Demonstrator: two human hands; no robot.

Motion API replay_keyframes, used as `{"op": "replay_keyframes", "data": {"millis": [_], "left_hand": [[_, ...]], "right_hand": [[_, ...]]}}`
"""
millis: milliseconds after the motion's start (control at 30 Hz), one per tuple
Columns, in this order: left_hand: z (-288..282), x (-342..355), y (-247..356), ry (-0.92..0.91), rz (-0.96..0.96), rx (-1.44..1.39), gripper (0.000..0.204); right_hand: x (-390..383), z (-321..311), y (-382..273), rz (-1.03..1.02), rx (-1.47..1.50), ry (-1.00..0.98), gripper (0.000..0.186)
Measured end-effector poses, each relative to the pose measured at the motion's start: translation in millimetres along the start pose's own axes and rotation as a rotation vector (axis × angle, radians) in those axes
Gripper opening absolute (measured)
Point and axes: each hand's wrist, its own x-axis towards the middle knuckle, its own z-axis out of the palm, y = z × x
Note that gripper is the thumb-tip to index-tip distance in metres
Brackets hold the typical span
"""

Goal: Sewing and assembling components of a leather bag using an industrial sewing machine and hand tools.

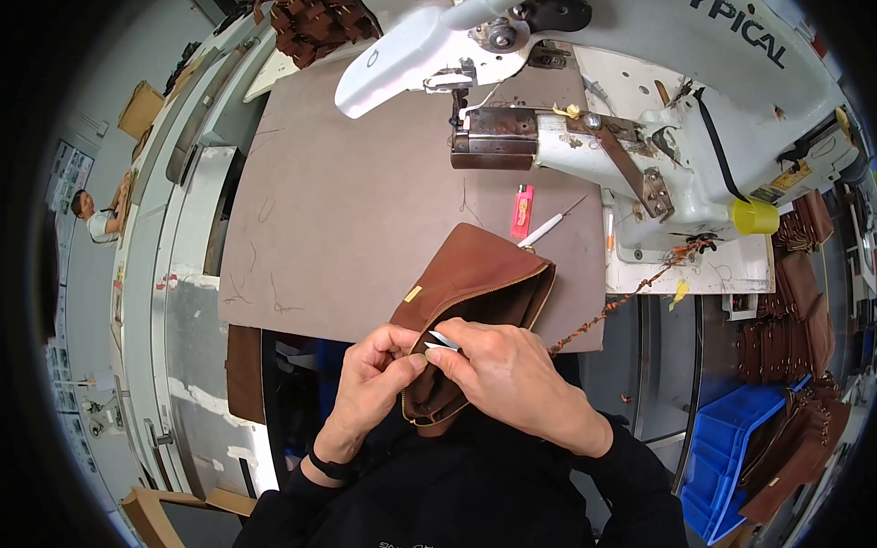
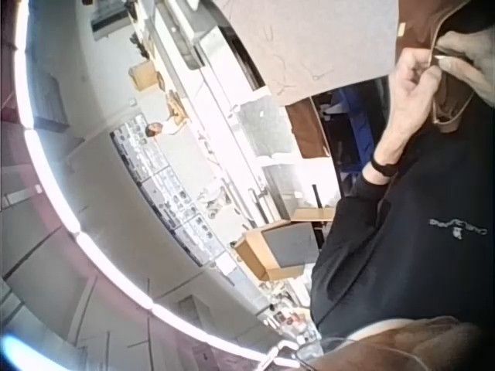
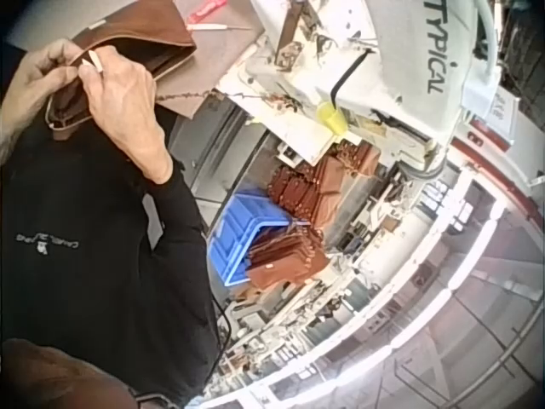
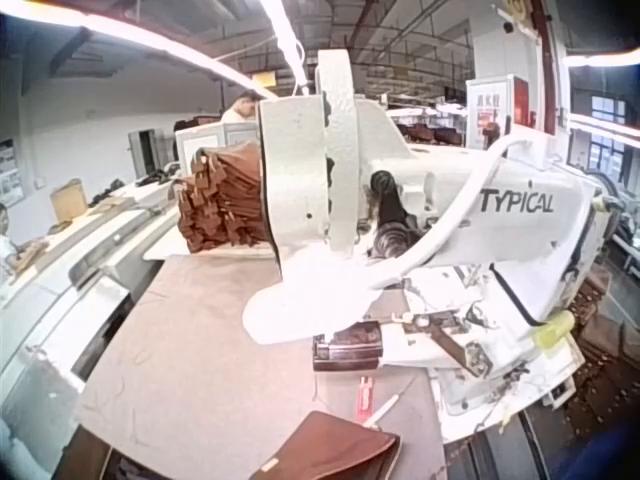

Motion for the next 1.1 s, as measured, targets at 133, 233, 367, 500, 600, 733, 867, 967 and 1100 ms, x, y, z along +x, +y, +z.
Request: {"op": "replay_keyframes", "data": {"millis": [133,233,367,500,600,733,867,967,1100], "left_hand": [[4,-2,0,0.042,0.073,0.155,0.013],[6,-2,-2,0.081,0.235,0.409,0.012],[10,-2,-7,0.138,0.355,0.574,0.011],[4,-1,-7,0.092,0.2,0.363,0.011],[1,-1,-6,0.057,0.065,0.138,0.012],[0,0,-6,0.023,0.012,0.049,0.013],[-2,3,-7,0.006,0.015,0.019,0.014],[-3,4,-7,0.002,0.016,-0.013,0.014],[-3,2,-7,-0.006,-0.017,-0.075,0.014]], "right_hand": [[1,1,0,-0.036,-0.072,-0.026,0.018],[-1,2,-1,-0.029,-0.135,-0.036,0.018],[-3,8,-4,-0.032,-0.212,0.011,0.018],[1,9,-2,0.017,-0.128,0.021,0.017],[1,3,-2,0.013,-0.058,0.003,0.017],[0,-2,-4,0.054,-0.031,-0.047,0.016],[0,-3,-5,0.031,-0.02,-0.029,0.017],[1,-2,-4,0.014,-0.008,-0.017,0.017],[2,-1,-2,0.022,-0.017,-0.025,0.018]]}}
